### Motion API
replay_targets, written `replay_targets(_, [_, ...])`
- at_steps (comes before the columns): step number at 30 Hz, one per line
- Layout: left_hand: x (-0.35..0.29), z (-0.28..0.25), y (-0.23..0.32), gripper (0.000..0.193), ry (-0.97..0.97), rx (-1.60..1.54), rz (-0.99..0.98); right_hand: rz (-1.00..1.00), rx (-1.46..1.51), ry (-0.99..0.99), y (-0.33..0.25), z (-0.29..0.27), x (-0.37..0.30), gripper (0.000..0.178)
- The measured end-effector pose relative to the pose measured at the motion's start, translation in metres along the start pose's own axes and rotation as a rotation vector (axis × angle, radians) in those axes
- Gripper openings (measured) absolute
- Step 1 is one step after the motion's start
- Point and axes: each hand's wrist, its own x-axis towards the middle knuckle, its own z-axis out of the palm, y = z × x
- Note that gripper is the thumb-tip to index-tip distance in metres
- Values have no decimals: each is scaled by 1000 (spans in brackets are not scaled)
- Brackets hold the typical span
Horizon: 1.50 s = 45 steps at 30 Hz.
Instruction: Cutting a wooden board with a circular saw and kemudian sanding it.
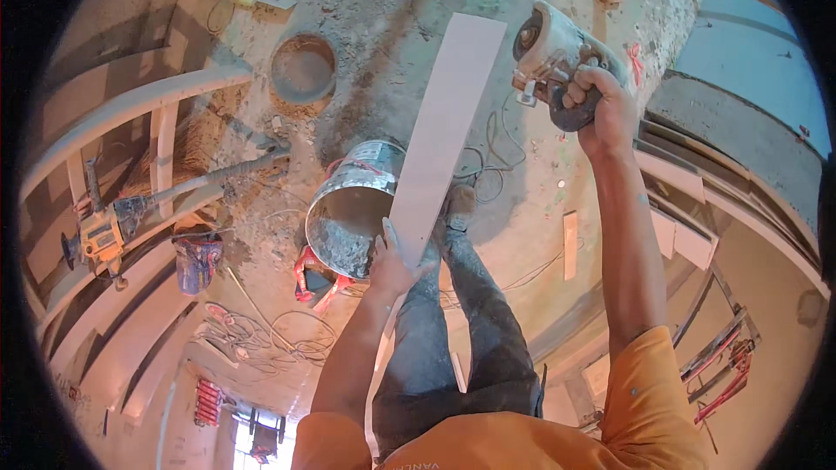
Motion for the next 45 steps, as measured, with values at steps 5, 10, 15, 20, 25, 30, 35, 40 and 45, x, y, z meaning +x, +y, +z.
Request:
replay_targets(5, [1,6,-7,146,11,-55,4,-27,-37,-27,-3,12,7,5])
replay_targets(10, [1,8,-6,146,30,-13,-25,-38,-46,-47,-5,18,13,10])
replay_targets(15, [1,5,-2,146,-21,-10,-89,-29,-12,-51,-7,21,18,13])
replay_targets(20, [1,6,1,146,-20,-8,-106,1,23,-70,-8,23,20,7])
replay_targets(25, [2,10,-4,147,0,-41,-91,28,34,-46,-6,21,20,11])
replay_targets(30, [2,9,-3,148,-10,-11,-86,44,-19,16,-7,24,20,17])
replay_targets(35, [2,9,-2,145,-37,-14,-130,74,-18,-6,-7,23,17,14])
replay_targets(40, [2,5,1,145,-50,-28,-131,66,-76,-32,-8,23,15,10])
replay_targets(45, [0,2,3,145,-53,-20,-132,73,-78,-26,-5,27,14,12])
